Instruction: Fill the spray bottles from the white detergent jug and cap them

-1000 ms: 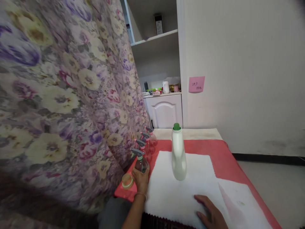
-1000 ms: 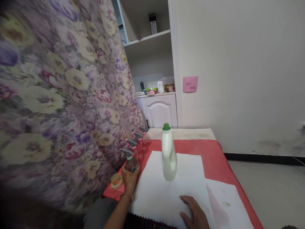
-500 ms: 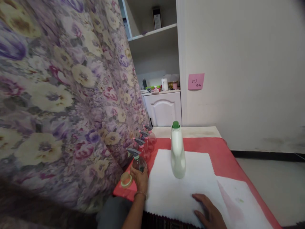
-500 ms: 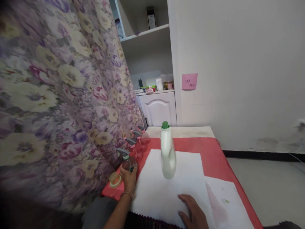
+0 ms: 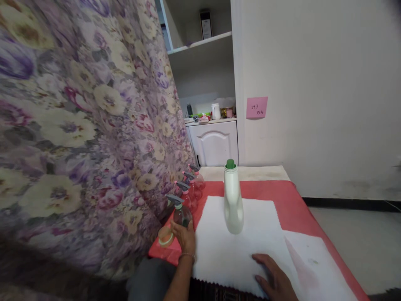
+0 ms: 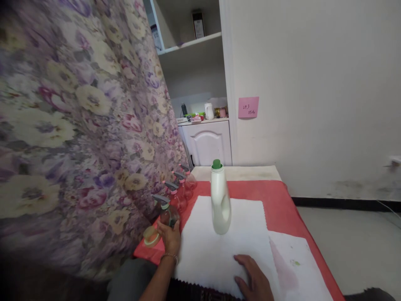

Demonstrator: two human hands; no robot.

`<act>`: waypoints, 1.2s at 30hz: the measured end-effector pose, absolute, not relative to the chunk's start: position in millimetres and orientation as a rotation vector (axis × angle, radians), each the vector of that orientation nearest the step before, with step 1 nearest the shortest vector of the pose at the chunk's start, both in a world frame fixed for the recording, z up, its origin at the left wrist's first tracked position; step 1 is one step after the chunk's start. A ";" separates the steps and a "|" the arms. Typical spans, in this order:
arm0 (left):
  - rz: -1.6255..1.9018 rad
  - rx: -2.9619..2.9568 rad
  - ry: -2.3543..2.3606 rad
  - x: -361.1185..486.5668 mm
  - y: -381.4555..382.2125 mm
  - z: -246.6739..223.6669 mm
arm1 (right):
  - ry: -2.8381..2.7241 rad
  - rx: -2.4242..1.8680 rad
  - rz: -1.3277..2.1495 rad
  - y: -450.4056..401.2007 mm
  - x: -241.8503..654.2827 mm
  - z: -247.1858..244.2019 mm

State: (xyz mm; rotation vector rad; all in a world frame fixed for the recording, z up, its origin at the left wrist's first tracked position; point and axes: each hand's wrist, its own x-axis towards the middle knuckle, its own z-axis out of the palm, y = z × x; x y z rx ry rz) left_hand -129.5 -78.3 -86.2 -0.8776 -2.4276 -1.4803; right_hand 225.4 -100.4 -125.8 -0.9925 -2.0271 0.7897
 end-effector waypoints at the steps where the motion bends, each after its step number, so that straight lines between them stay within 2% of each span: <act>1: -1.478 -0.880 -2.430 -129.2 -78.7 -86.9 | -2.026 -0.990 0.789 -100.3 225.3 -126.4; 13: -1.497 -0.933 -2.429 -126.3 -83.4 -89.9 | -1.899 -0.971 0.822 -102.7 220.6 -117.0; 20: -1.423 -1.176 -2.394 -86.3 -115.1 -99.3 | -1.857 -0.990 0.868 -103.3 218.3 -117.4; 22: -1.328 -1.373 -2.361 -69.8 -122.3 -106.4 | -1.859 -1.001 0.877 -102.8 217.4 -116.7; 25: -0.883 -1.738 -2.301 -54.3 -128.6 -115.0 | -1.863 -0.995 0.882 -102.9 216.3 -111.9; 28: -0.578 -1.818 -2.247 -53.9 -131.2 -115.9 | -1.871 -0.973 0.851 -104.5 216.3 -103.4; 31: -0.467 -1.819 -2.216 -61.1 -131.4 -111.2 | -1.911 -0.976 0.806 -106.7 217.5 -93.4; 36: -0.497 -1.808 -2.137 -67.9 -130.8 -105.1 | -1.954 -0.993 0.767 -110.4 221.2 -83.1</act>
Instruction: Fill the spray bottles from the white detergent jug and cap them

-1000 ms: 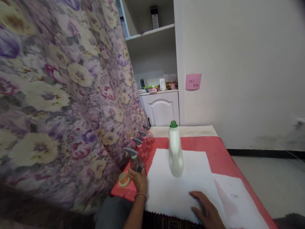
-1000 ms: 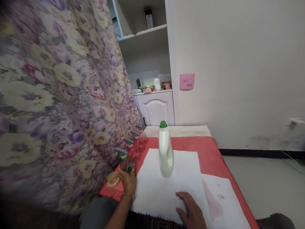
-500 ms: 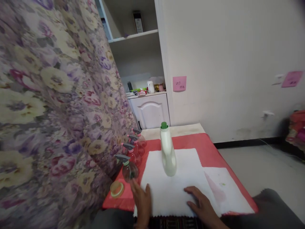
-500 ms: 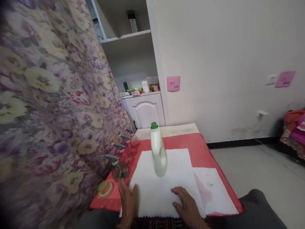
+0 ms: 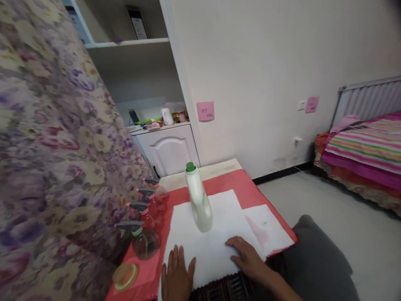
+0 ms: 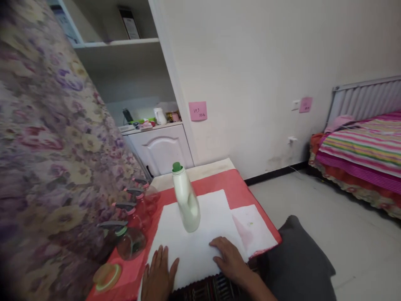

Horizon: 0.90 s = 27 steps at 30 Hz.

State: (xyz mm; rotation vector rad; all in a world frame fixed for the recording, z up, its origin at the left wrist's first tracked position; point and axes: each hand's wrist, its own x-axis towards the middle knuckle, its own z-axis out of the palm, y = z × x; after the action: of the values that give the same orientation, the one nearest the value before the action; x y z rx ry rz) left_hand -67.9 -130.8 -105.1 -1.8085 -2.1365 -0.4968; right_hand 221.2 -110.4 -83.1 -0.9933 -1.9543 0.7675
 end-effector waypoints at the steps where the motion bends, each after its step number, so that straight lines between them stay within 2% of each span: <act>1: -0.494 -1.815 -2.120 -68.4 -130.8 -105.2 | -1.952 -0.997 0.762 -111.0 222.0 -82.7; 17: -0.424 -1.914 -2.027 -88.8 -137.3 -122.9 | -1.962 -1.066 0.578 -120.2 224.7 -104.5; 27: -0.419 -1.826 -1.652 -114.0 -130.8 -159.9 | -2.034 -0.950 0.207 -118.4 223.0 -118.2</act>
State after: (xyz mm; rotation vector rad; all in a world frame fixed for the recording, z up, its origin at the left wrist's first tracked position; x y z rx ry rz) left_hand -114.0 -130.8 -159.9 -1.8261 -1.6521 -0.4186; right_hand 223.0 -118.4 -118.2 -0.9503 -2.0341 0.2068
